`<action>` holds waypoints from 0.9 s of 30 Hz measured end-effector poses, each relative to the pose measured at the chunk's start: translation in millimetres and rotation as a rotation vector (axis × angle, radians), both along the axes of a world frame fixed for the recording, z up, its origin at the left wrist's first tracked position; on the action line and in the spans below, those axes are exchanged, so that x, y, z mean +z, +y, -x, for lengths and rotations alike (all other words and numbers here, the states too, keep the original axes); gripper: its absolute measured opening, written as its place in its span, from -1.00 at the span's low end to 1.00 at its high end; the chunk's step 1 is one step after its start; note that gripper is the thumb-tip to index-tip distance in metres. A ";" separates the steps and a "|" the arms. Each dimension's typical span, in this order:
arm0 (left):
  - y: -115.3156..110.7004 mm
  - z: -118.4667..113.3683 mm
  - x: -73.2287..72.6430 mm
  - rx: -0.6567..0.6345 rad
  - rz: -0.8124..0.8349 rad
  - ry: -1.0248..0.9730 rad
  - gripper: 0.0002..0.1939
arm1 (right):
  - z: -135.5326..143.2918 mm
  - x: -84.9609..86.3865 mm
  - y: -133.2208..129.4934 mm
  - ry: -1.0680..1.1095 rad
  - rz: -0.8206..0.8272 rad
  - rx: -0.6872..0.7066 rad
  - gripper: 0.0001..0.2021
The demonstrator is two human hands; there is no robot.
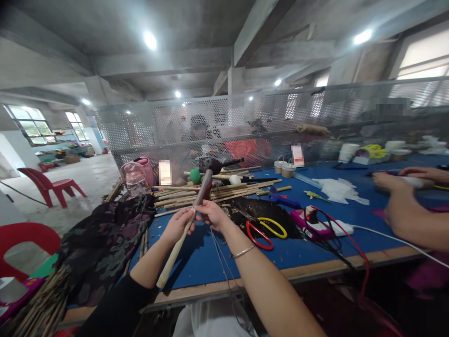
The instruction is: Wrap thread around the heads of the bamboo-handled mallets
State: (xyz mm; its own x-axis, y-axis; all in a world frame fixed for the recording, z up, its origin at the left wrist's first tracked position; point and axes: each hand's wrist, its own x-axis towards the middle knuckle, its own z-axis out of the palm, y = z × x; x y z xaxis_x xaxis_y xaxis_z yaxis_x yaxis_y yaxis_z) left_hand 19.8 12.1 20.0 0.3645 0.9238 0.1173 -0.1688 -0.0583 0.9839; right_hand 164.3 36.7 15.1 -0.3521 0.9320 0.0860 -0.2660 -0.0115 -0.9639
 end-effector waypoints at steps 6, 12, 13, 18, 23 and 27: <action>-5.8 -4.6 0.3 0.129 0.061 0.120 -0.63 | 1.1 -2.2 1.6 0.023 0.000 -0.071 -0.69; -1.2 -2.9 -3.2 0.227 -0.035 0.124 -0.64 | 3.8 0.0 0.0 0.000 0.002 -0.063 -0.69; -0.6 -2.2 -2.1 0.209 -0.020 0.095 -0.63 | 3.0 -0.1 0.5 0.009 -0.002 -0.039 -0.69; -1.5 -1.1 4.5 0.086 0.074 -0.045 -0.62 | -1.2 -2.0 3.1 0.042 0.018 0.052 -0.66; -3.1 -2.4 0.3 0.132 0.137 0.065 -0.65 | 1.1 -0.6 -0.9 -0.067 0.007 -0.047 -0.69; -1.4 -2.0 -3.3 0.244 -0.021 0.167 -0.63 | 4.2 0.7 -2.5 -0.065 -0.003 -0.062 -0.70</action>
